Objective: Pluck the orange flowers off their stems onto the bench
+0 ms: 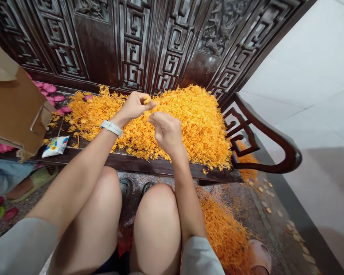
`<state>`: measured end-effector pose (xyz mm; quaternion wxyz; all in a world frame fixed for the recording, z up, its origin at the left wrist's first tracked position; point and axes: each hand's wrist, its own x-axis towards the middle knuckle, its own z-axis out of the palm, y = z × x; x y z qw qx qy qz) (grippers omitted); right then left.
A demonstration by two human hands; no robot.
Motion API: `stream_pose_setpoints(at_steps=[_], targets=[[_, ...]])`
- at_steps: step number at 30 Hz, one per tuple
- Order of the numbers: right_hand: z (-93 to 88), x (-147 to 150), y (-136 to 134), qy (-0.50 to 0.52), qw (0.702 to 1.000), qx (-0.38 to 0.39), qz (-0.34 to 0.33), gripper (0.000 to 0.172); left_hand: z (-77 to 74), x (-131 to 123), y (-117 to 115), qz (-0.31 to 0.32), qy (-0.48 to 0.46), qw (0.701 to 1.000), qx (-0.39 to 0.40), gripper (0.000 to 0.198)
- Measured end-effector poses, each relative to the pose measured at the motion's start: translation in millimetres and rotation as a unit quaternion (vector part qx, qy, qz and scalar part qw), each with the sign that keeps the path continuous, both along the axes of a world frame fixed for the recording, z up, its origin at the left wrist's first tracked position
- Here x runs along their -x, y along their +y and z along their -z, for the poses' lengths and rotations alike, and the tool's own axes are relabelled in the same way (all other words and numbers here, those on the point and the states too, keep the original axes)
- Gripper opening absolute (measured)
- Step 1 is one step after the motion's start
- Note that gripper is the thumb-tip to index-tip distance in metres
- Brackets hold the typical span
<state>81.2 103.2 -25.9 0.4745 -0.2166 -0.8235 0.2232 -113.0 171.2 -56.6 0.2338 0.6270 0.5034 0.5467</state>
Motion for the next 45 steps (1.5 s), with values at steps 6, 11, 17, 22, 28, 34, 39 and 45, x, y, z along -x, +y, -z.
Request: stream_pose_setpoints(at_steps=[6, 11, 17, 22, 28, 34, 39, 45], targets=[[-37.1, 1.9, -21.0, 0.241, 0.916, 0.084, -0.309, 0.015, 0.8, 5.1, 15.1, -0.108, -0.054, 0.990, -0.067, 0.040], [11.4, -15.2, 40.7, 0.352, 0.848, 0.395, 0.003, 0.042, -9.1, -3.3, 8.2, -0.071, -0.040, 0.995, -0.060, 0.019], [30.9, -0.4, 48.2, 0.314, 0.868, 0.376, 0.076, 0.048, -15.0, -12.0, -4.2, -0.036, 0.020, 0.994, -0.102, 0.032], [24.4, 10.0, 39.2, 0.210, 0.901, 0.371, 0.082, 0.053, -20.9, -27.5, -16.7, 0.043, 0.083, 0.989, -0.118, 0.047], [33.5, 3.8, 44.5, 0.167, 0.940, 0.276, 0.114, 0.054, -22.5, -38.4, -25.1, 0.145, 0.078, 0.983, -0.080, 0.057], [34.6, 1.2, 45.6, 0.181, 0.933, 0.302, 0.072, 0.059, -27.1, -30.4, -23.2, 0.220, -0.042, 0.974, 0.020, 0.040], [38.0, -1.1, 47.6, 0.148, 0.947, 0.279, 0.056, 0.051, -26.5, -29.8, -24.8, 0.221, -0.124, 0.966, 0.057, 0.024], [35.6, -8.6, 43.1, 0.009, 0.989, 0.128, 0.068, 0.048, -20.0, -36.5, -22.5, 0.193, -0.284, 0.927, 0.149, 0.017]])
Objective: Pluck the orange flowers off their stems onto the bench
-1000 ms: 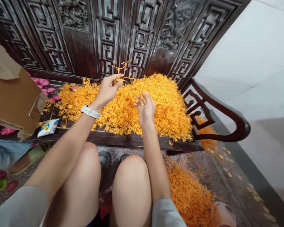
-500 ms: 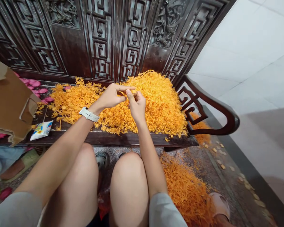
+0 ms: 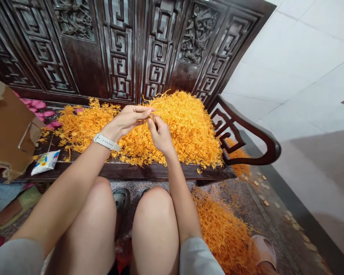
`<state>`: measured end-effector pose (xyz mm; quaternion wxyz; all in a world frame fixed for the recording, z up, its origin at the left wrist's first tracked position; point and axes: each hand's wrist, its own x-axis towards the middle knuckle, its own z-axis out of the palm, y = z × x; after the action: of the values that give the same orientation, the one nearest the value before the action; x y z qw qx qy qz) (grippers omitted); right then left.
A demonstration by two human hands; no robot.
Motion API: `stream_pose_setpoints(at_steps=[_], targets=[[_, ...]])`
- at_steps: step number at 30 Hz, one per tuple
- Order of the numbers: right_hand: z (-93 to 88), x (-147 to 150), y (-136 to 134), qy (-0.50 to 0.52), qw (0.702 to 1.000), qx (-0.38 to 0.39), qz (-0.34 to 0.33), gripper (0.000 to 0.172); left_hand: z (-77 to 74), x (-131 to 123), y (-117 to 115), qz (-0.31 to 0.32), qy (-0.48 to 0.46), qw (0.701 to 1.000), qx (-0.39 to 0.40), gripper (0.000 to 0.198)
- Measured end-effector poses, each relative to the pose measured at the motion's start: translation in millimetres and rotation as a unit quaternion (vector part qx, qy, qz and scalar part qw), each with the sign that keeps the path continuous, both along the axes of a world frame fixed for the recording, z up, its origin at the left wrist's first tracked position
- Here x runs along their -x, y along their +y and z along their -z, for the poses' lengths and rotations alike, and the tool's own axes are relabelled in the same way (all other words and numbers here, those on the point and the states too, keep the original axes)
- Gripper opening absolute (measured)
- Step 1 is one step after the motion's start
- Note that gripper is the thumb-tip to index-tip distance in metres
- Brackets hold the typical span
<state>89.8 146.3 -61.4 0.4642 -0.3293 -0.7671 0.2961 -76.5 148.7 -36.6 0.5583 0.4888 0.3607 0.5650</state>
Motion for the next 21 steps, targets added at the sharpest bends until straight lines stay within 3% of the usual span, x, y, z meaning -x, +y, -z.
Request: stream_pose_setpoints(at_steps=[4, 7, 9, 10, 11, 13, 14, 15, 17, 18, 19, 21], targets=[[-15.1, -3.5, -12.9, -0.093, 0.995, -0.030, -0.029, 0.046, 14.9, -5.6, 14.8, -0.057, -0.043, 0.996, 0.054, 0.023], [-32.1, -5.8, -26.2, -0.081, 0.994, -0.007, -0.067, 0.048, 22.1, -6.6, 26.4, -0.064, 0.008, 0.997, 0.038, 0.036], [-44.1, -7.4, -38.2, -0.084, 0.983, 0.039, -0.161, 0.048, 18.4, 2.2, 30.2, -0.067, 0.054, 0.996, -0.004, 0.034], [-49.5, -8.4, -44.5, -0.101, 0.959, 0.077, -0.254, 0.045, 13.9, 10.7, 30.3, -0.076, 0.071, 0.994, -0.030, 0.032], [-53.8, -9.7, -50.3, -0.131, 0.914, 0.121, -0.365, 0.041, 8.0, 21.5, 29.4, -0.090, 0.081, 0.991, -0.059, 0.029], [-56.5, -13.7, -56.6, -0.201, 0.786, 0.195, -0.550, 0.033, -4.9, 46.5, 24.7, -0.128, 0.086, 0.982, -0.112, 0.023], [-53.8, -16.2, -55.5, -0.210, 0.744, 0.219, -0.595, 0.032, -10.5, 58.6, 21.4, -0.149, 0.080, 0.977, -0.132, 0.022], [-48.1, -18.9, -51.0, -0.182, 0.742, 0.237, -0.600, 0.035, -14.7, 68.8, 17.8, -0.170, 0.067, 0.972, -0.144, 0.022], [-29.1, -22.5, -33.2, -0.016, 0.828, 0.265, -0.494, 0.047, -18.0, 81.4, 10.4, -0.203, 0.051, 0.966, -0.154, 0.026], [-17.5, -22.7, -21.6, 0.107, 0.875, 0.275, -0.384, 0.053, -17.7, 83.4, 7.1, -0.211, 0.054, 0.964, -0.155, 0.028], [-5.9, -21.5, -9.7, 0.206, 0.901, 0.285, -0.255, 0.054, -17.0, 82.7, 4.1, -0.213, 0.063, 0.962, -0.159, 0.030], [13.6, -15.9, 10.7, 0.323, 0.890, 0.318, -0.048, 0.048, -17.0, 74.4, -0.8, -0.205, 0.084, 0.959, -0.174, 0.032]])
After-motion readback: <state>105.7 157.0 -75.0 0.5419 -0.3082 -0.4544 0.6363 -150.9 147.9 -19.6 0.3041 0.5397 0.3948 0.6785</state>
